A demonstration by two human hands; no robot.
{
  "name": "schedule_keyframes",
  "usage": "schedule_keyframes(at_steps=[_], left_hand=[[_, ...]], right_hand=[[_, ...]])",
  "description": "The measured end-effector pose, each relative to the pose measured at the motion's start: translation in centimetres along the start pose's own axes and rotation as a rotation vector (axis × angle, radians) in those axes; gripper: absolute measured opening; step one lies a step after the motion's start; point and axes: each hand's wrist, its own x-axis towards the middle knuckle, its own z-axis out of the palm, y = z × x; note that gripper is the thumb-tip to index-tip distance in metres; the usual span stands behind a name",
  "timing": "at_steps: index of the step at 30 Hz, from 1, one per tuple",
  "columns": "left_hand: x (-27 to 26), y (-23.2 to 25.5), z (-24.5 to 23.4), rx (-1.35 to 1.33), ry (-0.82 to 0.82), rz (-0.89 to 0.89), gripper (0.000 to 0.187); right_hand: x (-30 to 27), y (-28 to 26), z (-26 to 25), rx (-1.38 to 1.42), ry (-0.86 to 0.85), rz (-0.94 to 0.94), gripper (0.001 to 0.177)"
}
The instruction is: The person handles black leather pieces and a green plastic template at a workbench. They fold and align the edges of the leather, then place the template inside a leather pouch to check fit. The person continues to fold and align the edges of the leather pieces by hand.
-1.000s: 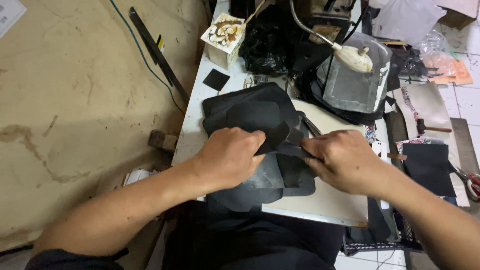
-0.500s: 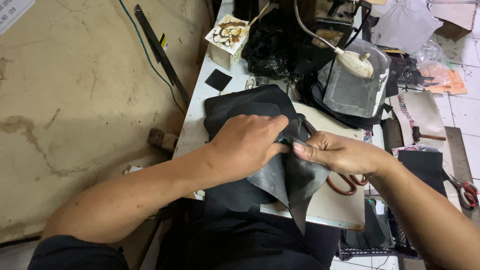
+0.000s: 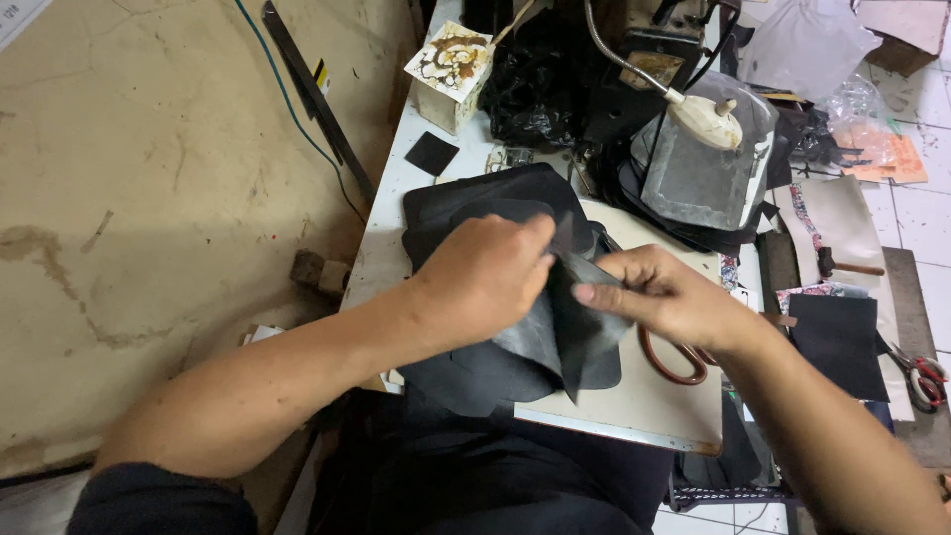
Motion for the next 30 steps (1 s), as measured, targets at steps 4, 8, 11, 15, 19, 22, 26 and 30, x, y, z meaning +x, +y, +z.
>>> schedule_keyframes(at_steps=[4, 8, 11, 15, 19, 22, 26, 30], left_hand=[[-0.3, -0.6, -0.3, -0.056, 0.224, -0.067, 0.019], [-1.9, 2.1, -0.6, -0.173, 0.398, -0.101, 0.010], [-3.4, 4.1, 1.1, -0.287, 0.479, -0.127, 0.032], [-4.5, 4.0, 6.3, -0.519, 0.484, -0.186, 0.031], [-4.7, 3.1, 9.2, -0.643, 0.604, -0.174, 0.043], [-7.6, 1.0, 8.8, -0.608, 0.378, -0.106, 0.015], [-9.2, -1.0, 8.6, -0.470, 0.254, -0.162, 0.018], [-8.3, 1.0, 6.2, -0.505, 0.262, -0.283, 0.025]], right_hand=[[-1.7, -3.9, 4.7, -0.526, 0.453, -0.083, 0.032], [-0.8, -2.0, 7.5, -0.796, 0.611, -0.148, 0.019], [-0.6, 0.5, 7.9, -0.744, 0.680, -0.190, 0.014], [-0.5, 1.1, 8.9, -0.747, 0.680, -0.354, 0.020], [-0.7, 0.7, 8.0, -0.632, 0.700, -0.291, 0.008], [-2.3, 2.5, 2.8, -0.653, 0.793, -0.198, 0.010], [-2.5, 3.6, 1.1, -0.807, 0.737, -0.155, 0.017], [-2.0, 2.1, 2.1, -0.714, 0.723, -0.066, 0.013]])
